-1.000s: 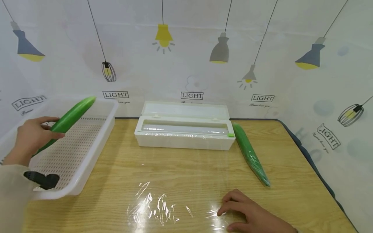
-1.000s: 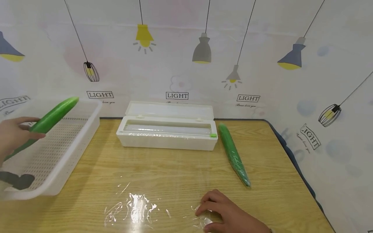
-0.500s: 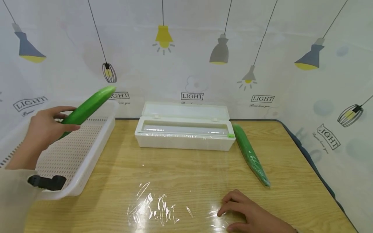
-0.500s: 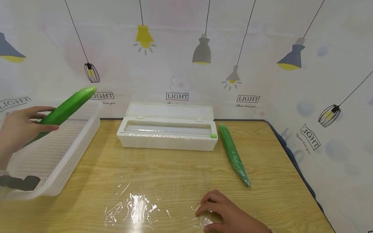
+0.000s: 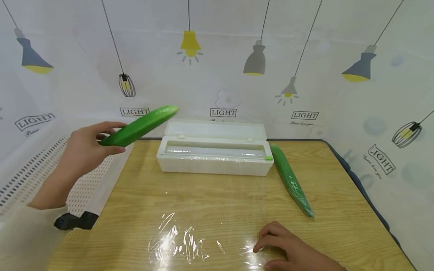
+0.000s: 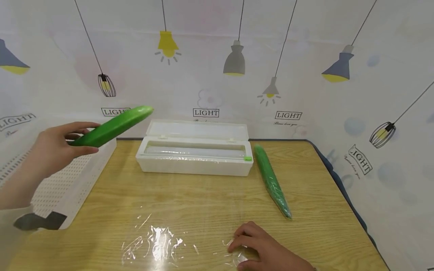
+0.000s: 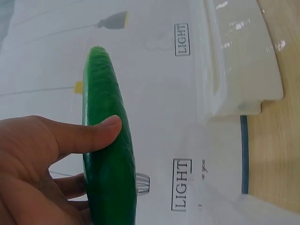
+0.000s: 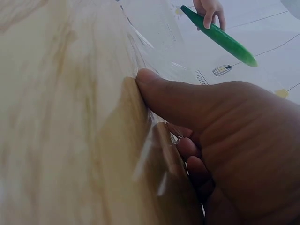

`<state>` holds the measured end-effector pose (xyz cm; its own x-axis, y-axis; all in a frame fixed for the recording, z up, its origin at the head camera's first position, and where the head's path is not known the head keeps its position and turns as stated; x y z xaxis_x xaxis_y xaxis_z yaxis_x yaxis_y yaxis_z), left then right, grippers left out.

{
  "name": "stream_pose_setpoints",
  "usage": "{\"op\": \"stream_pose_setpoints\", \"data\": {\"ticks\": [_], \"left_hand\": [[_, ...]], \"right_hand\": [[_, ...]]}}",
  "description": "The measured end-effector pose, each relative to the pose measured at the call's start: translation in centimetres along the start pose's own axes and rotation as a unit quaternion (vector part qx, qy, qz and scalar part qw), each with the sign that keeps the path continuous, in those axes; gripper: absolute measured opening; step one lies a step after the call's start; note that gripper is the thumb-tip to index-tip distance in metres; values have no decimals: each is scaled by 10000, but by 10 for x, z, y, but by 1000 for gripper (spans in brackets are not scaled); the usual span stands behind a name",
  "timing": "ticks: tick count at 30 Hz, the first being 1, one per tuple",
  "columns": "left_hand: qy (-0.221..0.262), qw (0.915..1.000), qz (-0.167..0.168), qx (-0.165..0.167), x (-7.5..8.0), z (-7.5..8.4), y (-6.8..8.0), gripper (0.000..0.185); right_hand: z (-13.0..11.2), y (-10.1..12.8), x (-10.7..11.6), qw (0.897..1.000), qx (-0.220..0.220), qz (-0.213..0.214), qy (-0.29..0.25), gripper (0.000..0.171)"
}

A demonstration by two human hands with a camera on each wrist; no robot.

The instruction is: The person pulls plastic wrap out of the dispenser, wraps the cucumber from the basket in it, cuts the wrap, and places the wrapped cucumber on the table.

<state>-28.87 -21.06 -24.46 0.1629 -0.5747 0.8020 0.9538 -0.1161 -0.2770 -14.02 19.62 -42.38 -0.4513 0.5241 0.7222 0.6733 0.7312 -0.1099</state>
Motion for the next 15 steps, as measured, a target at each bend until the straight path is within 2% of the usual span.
{"op": "stream_pose_setpoints", "data": {"ticks": [7,11,15], "left_hand": [[143,9976,3,-680,-23,41,6,56],[313,9950,-2,-949,-33,57,12,55],[522,9927,-2,-1085,-43,68,16,54]], "right_hand": [[-1,1,0,9999,116,9,43,36],[-1,1,-1,10000,97,-15,14,36],[-1,1,0,10000,92,-17,25,36]]}}
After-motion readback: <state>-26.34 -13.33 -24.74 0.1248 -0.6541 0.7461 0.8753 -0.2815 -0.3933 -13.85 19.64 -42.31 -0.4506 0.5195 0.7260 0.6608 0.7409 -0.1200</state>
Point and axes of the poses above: each hand's wrist, its own y-axis away from the middle knuckle, its own x-axis out of the back of the hand, z = x × y, the point moved 10 cm from there along -y, towards the middle knuckle, and after that the axes turned 5 degrees about -x, right-handed, at the moved point
